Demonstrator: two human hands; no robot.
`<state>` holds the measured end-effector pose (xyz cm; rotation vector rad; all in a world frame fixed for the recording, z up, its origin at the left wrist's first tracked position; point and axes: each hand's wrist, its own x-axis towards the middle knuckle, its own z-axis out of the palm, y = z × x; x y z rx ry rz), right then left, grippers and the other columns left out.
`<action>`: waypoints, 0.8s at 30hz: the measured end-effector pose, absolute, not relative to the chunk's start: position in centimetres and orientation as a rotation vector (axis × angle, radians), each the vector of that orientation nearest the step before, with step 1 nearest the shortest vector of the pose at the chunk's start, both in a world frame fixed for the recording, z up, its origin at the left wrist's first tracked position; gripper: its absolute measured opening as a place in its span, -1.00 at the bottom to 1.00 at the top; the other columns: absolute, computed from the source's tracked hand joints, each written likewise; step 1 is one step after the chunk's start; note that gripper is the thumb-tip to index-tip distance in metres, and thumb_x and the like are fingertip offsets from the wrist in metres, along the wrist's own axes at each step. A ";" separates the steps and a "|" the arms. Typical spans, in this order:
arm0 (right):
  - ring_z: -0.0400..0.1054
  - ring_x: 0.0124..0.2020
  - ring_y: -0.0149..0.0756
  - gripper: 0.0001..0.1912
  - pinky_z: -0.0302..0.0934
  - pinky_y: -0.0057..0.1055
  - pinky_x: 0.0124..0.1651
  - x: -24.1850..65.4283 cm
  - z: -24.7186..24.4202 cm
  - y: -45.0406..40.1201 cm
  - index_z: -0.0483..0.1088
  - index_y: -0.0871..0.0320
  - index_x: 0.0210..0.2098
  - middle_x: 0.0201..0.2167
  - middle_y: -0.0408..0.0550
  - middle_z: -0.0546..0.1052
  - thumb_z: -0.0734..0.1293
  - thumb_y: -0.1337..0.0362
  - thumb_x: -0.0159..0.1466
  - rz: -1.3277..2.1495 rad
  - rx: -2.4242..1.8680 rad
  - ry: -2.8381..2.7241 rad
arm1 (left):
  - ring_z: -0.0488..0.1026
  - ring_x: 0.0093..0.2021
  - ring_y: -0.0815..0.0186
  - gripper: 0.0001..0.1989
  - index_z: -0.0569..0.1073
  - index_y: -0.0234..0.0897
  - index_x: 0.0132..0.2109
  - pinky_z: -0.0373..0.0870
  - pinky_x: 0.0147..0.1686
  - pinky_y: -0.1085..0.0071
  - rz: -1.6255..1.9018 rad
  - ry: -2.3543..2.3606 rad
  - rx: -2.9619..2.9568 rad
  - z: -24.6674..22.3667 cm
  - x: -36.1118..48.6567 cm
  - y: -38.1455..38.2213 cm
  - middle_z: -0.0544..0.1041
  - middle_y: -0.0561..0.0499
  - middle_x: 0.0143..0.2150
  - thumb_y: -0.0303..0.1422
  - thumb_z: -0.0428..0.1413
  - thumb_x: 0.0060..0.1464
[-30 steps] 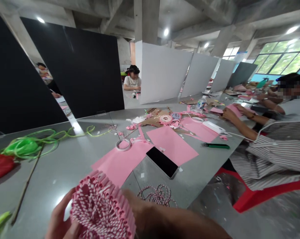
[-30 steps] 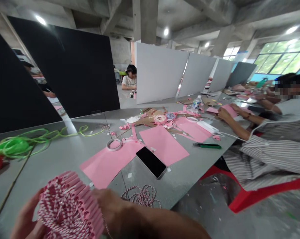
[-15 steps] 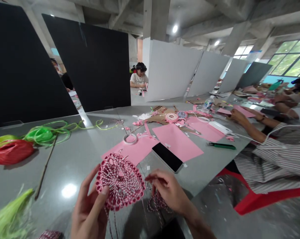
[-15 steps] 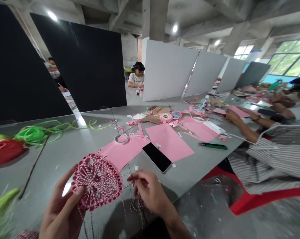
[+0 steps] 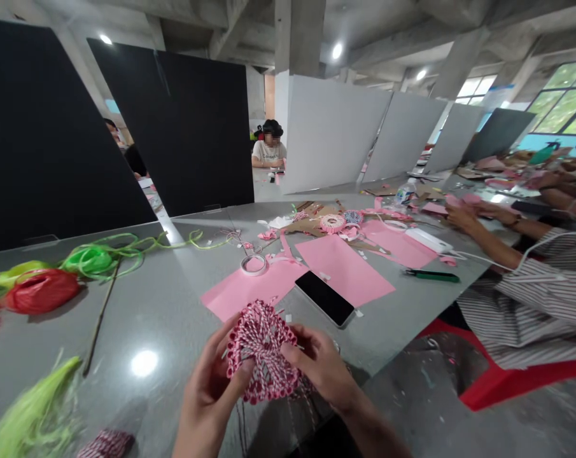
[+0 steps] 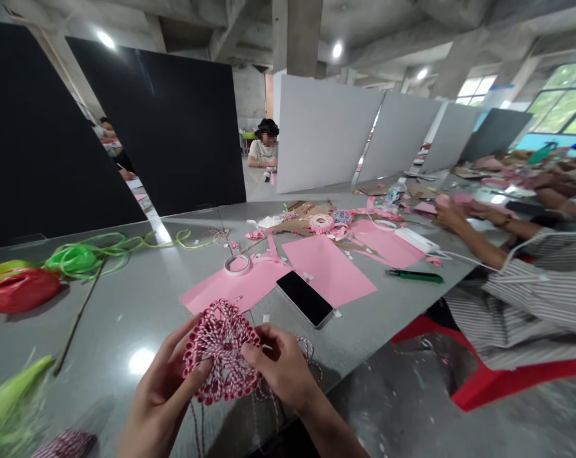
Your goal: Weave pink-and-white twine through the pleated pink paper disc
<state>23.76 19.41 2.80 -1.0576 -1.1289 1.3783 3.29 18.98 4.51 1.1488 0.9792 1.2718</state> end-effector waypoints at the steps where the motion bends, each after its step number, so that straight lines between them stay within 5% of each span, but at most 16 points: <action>1: 0.55 -0.07 -0.09 -0.46 0.40 -0.22 0.06 23.8 2.7 19.4 0.61 0.16 -0.08 -0.12 0.06 0.68 0.56 -0.18 0.23 1.382 -1.056 -1.103 | 0.57 0.28 0.03 -0.38 0.44 0.03 0.39 0.62 0.12 0.32 1.242 0.973 1.181 4.5 3.1 19.0 0.49 -0.10 0.44 -0.17 0.36 0.25; 10: 0.48 -0.24 -0.24 -0.60 0.36 -0.34 -0.14 25.4 4.7 18.7 0.57 0.17 -0.17 -0.26 -0.04 0.62 0.52 -0.07 0.30 1.256 -1.139 -1.256 | 0.50 0.35 -0.08 -0.20 0.34 0.01 0.47 0.55 0.24 0.18 1.205 1.000 1.210 4.9 4.4 18.3 0.47 -0.15 0.45 -0.13 0.41 0.16; 17: 0.47 -0.27 -0.20 -0.50 0.35 -0.31 -0.17 25.6 3.8 18.8 0.53 0.16 -0.22 -0.31 -0.04 0.60 0.47 -0.20 0.30 1.188 -1.179 -1.163 | 0.66 0.06 0.03 -0.31 0.42 -0.01 0.41 0.63 0.03 0.23 1.082 0.990 1.187 4.9 5.5 18.6 0.66 -0.17 0.23 -0.06 0.36 0.20; 24: 0.40 -0.29 -0.24 -0.45 0.31 -0.33 -0.18 25.9 2.9 19.3 0.52 0.17 -0.22 -0.32 -0.06 0.55 0.46 -0.25 0.30 1.158 -1.171 -1.057 | 0.63 0.15 0.01 -0.40 0.52 0.04 0.33 0.62 0.09 0.28 1.040 0.993 1.310 3.6 5.2 19.7 0.62 -0.10 0.29 -0.12 0.39 0.18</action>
